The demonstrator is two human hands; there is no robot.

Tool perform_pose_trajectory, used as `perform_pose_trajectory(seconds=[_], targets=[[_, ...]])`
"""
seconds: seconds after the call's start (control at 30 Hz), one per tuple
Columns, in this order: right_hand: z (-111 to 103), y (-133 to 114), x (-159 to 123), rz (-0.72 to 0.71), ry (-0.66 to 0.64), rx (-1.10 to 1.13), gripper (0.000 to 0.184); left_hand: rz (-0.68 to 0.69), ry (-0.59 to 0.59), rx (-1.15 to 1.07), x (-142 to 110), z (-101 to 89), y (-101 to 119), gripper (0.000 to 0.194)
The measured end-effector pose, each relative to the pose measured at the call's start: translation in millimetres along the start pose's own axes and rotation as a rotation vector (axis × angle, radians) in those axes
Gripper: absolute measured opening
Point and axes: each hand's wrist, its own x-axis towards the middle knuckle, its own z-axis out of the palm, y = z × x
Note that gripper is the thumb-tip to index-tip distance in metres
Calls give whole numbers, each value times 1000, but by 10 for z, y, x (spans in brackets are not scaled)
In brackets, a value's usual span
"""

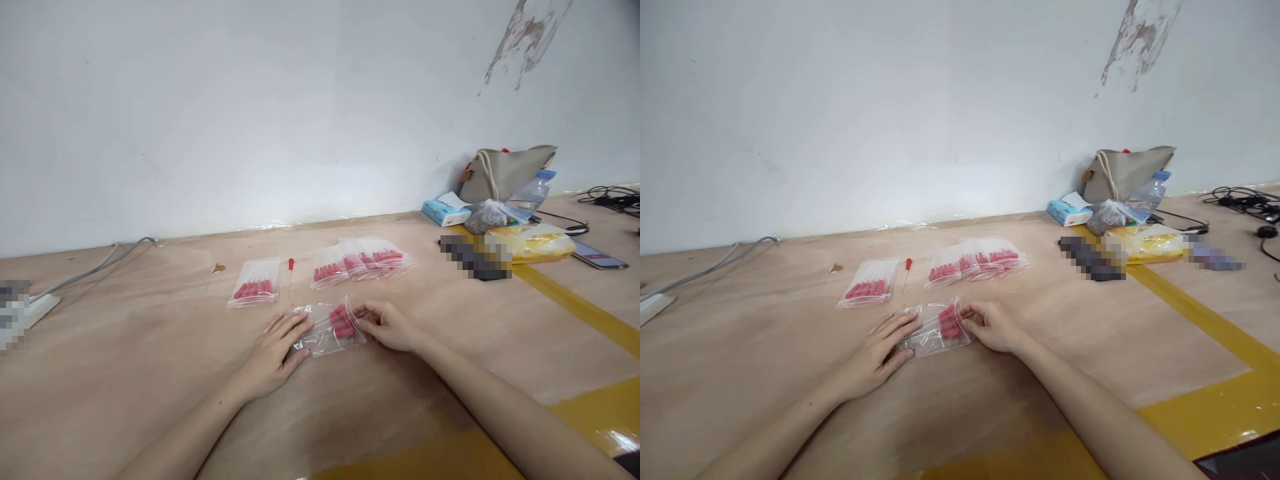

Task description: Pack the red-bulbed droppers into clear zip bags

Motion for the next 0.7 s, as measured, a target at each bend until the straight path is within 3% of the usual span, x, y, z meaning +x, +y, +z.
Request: perform_pose_trajectory(seconds=[0.23, 0.37, 0.5, 0.6, 0.7], targets=[[-61, -150, 202, -124, 340, -308, 15, 53, 52, -43, -3, -4, 18, 36], [142, -408, 636, -146, 295, -408, 11, 90, 55, -54, -13, 3, 23, 27], [530, -555, 1246, 105, 230, -434, 16, 93, 27, -47, -12, 2, 27, 25], [773, -562, 1620, 204, 250, -407, 23, 77, -5, -72, -4, -11, 42, 30], [886, -551, 1843, 232, 263, -329, 28, 60, -12, -101, 0, -22, 55, 37]])
